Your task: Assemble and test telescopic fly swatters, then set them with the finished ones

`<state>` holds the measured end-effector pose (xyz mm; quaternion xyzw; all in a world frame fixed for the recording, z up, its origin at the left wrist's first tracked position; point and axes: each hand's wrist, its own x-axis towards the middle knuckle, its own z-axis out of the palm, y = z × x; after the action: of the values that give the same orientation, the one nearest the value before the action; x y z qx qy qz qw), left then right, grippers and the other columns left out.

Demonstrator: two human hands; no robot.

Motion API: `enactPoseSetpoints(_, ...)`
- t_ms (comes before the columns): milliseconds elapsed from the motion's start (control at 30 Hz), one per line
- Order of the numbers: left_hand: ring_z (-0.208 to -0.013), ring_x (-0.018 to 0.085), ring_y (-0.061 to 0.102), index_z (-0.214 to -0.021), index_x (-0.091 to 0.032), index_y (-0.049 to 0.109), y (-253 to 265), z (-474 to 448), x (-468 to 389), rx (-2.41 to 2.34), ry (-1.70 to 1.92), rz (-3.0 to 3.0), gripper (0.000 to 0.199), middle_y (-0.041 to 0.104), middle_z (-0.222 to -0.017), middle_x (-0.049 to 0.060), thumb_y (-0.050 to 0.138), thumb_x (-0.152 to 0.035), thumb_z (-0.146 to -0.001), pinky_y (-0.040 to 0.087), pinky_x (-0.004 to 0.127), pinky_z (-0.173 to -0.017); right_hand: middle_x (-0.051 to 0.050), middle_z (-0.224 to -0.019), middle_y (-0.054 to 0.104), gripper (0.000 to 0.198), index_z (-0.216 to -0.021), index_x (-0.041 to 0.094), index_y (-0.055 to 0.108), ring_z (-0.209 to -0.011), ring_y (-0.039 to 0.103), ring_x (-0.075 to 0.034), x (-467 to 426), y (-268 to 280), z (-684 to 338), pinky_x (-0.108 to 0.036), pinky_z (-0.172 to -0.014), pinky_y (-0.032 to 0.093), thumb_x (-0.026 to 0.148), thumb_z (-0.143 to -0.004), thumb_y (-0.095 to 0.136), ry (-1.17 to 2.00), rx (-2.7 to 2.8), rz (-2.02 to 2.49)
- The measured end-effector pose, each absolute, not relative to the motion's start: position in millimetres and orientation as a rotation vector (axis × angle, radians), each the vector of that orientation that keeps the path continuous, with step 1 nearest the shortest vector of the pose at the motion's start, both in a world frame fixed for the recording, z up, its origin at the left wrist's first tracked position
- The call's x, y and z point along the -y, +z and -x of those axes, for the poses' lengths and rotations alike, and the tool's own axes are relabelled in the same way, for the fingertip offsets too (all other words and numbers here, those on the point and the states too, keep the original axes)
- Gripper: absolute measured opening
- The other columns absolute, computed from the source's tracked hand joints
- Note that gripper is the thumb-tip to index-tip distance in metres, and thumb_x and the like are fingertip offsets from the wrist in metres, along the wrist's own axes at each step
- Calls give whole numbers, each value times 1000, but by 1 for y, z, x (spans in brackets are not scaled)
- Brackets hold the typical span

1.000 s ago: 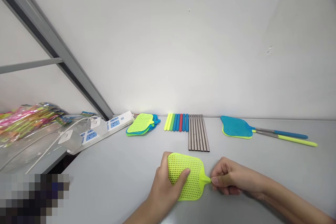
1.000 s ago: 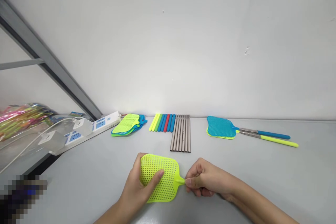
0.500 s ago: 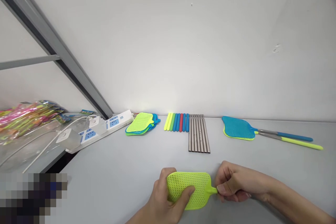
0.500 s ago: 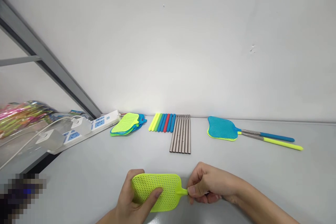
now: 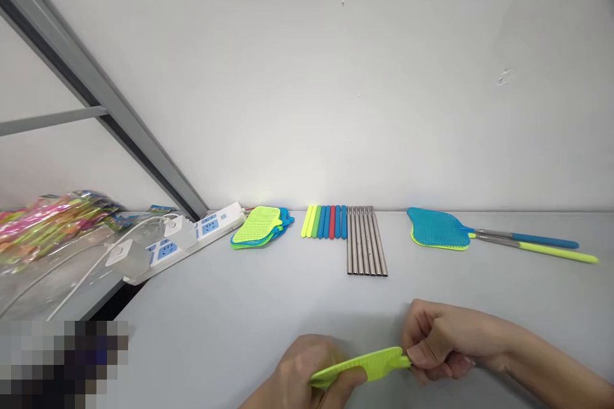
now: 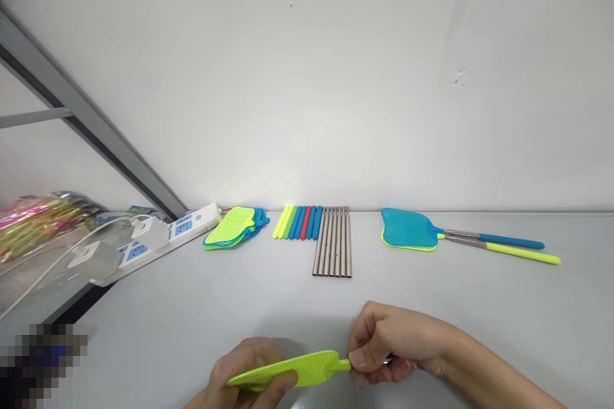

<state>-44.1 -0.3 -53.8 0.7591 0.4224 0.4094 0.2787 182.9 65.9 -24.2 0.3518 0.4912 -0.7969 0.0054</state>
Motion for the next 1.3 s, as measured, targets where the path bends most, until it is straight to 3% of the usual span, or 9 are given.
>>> enactPoseSetpoints(133,-41,14,45,-70,-24,46,-56,38,3,-1339,1316,-1864,13,51,-51,0,58,-26,-68,38,28,-42,4,-40,42,15,-62,9,63,-28,23,-2,-67,-27,-183,-18,-28,8,20,-67,54,-2509,-1551,-1129)
enactPoseSetpoints(333,-39,10,33,-71,-24,43,-39,34,-1,-1487,1315,-1632,20,35,-47,-6,60,-32,-66,26,22,-36,4,-42,44,18,-65,9,62,-28,26,-2,-67,-27,-183,-18,-28,10,24,-71,53,-2553,-1566,-1105)
enactPoseSetpoints(600,-62,14,56,-86,-23,45,-12,58,-35,-1336,1102,-1380,25,56,-68,-3,62,-30,-68,45,22,-54,-1,-55,57,35,-79,11,63,-33,35,-3,-75,-15,-185,-18,-33,22,43,-77,48,-2440,-1748,-1144)
enactPoseSetpoints(700,-74,19,60,-89,-21,48,-5,65,-46,-1306,1083,-1241,27,62,-78,2,60,-34,-70,48,27,-61,-1,-56,57,36,-82,11,63,-34,33,-3,-82,-12,-194,-18,-34,21,44,-76,49,-2370,-1791,-1166)
enactPoseSetpoints(833,-70,21,61,-95,-17,53,2,72,-53,-1243,1038,-1131,37,64,-75,4,48,-48,-75,47,29,-59,1,-53,50,35,-81,10,63,-36,28,-2,-88,-13,-201,-18,-34,15,42,-74,52,-2390,-1785,-1145)
enactPoseSetpoints(967,-64,20,59,-90,-15,58,-2,79,-57,-1223,1097,-1110,52,63,-70,5,28,-56,-80,45,28,-57,5,-50,40,32,-81,11,61,-34,19,-1,-87,-19,-199,-17,-32,8,41,-75,52,-2607,-1622,-1133)
enactPoseSetpoints(1067,-62,19,57,-84,-15,58,-9,80,-59,-1352,1202,-1295,51,63,-69,6,26,-54,-81,44,30,-58,7,-50,36,26,-77,14,57,-33,18,-1,-85,-18,-198,-16,-31,11,39,-79,48,-2877,-1476,-1094)
enactPoseSetpoints(1200,-90,21,53,-98,-20,53,-17,74,-66,-1707,1112,-1770,31,58,-101,6,38,-42,-81,39,33,-80,5,-55,39,20,-75,15,56,-38,27,-2,-82,-9,-197,-15,-35,20,32,-81,47,-3170,-1330,-1078)
enactPoseSetpoints(1300,-112,22,39,-119,-19,37,-26,70,-81,-1824,927,-2099,39,43,-121,10,33,-34,-84,31,38,-93,1,-64,40,23,-71,13,57,-52,37,-6,-79,-3,-195,-17,-47,33,33,-80,49,-3287,-1404,-1072)
